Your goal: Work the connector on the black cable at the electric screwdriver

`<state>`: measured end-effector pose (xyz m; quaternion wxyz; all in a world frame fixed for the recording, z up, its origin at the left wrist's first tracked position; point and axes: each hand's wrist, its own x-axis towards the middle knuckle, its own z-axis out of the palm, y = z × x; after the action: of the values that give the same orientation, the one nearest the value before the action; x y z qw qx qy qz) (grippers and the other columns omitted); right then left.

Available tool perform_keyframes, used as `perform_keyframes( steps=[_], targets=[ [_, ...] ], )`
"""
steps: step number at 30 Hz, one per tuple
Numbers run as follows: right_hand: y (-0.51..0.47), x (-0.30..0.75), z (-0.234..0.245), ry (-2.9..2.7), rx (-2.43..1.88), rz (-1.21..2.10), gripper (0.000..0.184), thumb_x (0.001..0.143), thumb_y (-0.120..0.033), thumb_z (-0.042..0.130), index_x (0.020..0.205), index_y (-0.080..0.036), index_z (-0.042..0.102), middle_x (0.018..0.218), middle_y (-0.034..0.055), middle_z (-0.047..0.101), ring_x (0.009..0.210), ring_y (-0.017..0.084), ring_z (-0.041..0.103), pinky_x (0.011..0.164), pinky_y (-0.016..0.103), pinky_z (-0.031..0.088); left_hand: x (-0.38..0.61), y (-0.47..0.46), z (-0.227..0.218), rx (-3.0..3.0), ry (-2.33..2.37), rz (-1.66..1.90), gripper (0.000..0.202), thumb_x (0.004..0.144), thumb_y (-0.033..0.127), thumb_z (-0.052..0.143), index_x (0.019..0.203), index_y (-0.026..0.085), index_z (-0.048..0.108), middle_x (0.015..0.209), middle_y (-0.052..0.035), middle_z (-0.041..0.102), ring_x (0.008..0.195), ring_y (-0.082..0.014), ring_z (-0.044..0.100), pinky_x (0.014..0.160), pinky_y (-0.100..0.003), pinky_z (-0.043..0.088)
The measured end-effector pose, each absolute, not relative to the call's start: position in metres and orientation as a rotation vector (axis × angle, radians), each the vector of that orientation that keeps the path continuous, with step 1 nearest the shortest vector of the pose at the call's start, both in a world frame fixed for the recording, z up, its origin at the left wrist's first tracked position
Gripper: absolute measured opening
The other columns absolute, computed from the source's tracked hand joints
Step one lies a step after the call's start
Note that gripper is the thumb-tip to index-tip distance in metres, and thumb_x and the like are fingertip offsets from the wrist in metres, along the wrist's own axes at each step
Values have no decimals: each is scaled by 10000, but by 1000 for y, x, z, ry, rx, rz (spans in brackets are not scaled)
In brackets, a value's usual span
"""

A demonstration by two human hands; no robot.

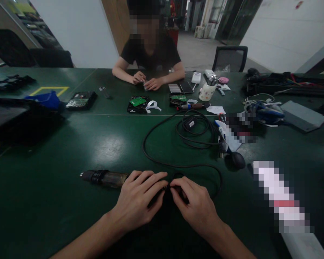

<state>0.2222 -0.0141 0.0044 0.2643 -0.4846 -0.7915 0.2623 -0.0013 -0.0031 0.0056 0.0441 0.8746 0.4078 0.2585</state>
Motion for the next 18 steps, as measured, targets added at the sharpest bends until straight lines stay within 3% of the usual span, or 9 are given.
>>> perform_keyframes(
  steps=[8,14,18],
  targets=[
    [-14,222,7,-2142,-1329,710,121,1034,-209,557,1105,-245,648,1000,15,706,840,169,686,694,273,502,1,-3,-1,2624,1315,864,72,1014,269,640,1053,244,695,1248,10,723,1064,-197,658,874,-390,410],
    [-13,222,8,-2150,-1311,686,118,1031,-219,562,1100,-246,654,999,16,711,837,164,690,688,266,504,-2,-4,5,2663,1239,800,243,1003,266,640,1245,261,664,1329,8,701,1114,-213,644,900,-412,410],
    [-14,223,7,-2149,-1307,693,110,1032,-225,568,1101,-247,650,986,13,703,844,167,686,695,272,502,-2,-3,4,2657,1265,826,128,1024,259,622,1129,257,694,1279,26,721,1081,-191,657,878,-400,415]
  ],
)
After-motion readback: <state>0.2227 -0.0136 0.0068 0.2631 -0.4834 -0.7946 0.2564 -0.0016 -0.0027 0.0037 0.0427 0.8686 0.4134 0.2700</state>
